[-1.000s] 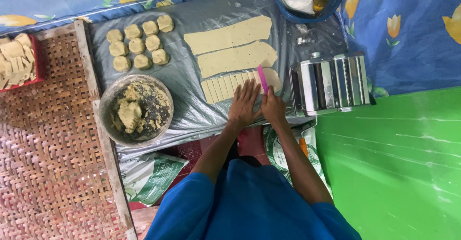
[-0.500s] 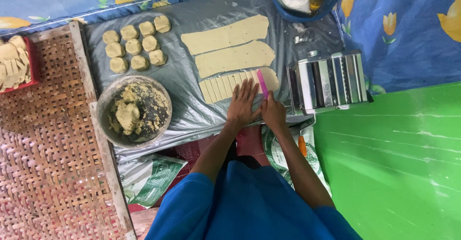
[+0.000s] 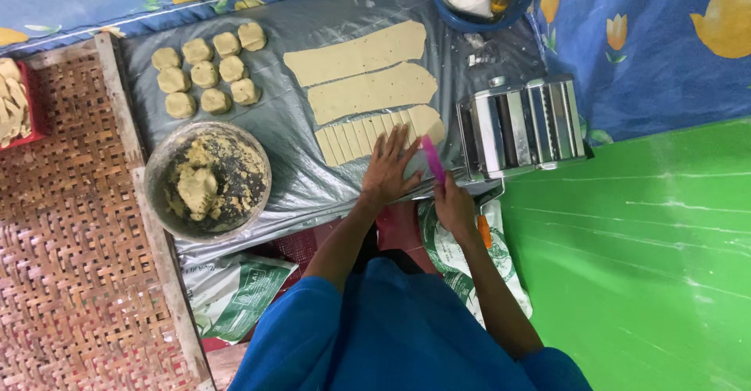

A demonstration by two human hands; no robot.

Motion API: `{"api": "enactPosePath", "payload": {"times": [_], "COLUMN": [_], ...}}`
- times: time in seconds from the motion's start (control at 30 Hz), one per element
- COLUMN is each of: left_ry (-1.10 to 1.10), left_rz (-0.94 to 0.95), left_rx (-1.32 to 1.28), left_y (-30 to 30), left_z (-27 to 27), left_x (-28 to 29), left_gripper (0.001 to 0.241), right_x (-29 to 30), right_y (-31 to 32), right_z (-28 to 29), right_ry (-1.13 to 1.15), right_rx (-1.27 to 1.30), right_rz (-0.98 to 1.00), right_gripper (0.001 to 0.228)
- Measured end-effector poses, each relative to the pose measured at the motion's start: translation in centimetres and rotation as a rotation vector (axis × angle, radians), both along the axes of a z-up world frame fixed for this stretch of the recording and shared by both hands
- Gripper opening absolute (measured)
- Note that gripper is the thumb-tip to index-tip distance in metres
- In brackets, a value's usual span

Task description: Cutting sheets of dough into smaller strips and squares using a plastic scraper tool.

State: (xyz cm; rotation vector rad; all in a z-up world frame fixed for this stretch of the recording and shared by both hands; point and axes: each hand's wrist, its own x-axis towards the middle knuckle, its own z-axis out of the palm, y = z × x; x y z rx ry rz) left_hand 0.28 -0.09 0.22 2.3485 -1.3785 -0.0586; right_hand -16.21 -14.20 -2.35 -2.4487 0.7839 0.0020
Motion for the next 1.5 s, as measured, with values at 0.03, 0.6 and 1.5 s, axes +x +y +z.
{"api": "enactPosePath", "payload": {"times": [0.03, 0.6, 1.5], "left_ry": [-0.002, -0.031, -0.018], "left_rz": [0.000, 0.008, 0.012], "left_rx": [-0.002, 0.119, 0.073], "left_y": [-0.1, -0.2, -0.4], "left_z": [-0.3, -0.2, -1.4], "left_x": [0.0, 0.2, 0.1], "left_gripper": [0.082, 0.093, 0.103], "right_x": [0.6, 7.5, 10.1], "right_y": [0.4, 1.1, 1.7], "right_z": [2.1, 2.8, 3.8], "right_ry": [-0.002, -0.126, 0.060], "right_rx": [-0.002, -0.049, -0.098], "right_rz": [0.000, -0.067, -0.093], "right_gripper": [0.047, 0.040, 0.045]}}
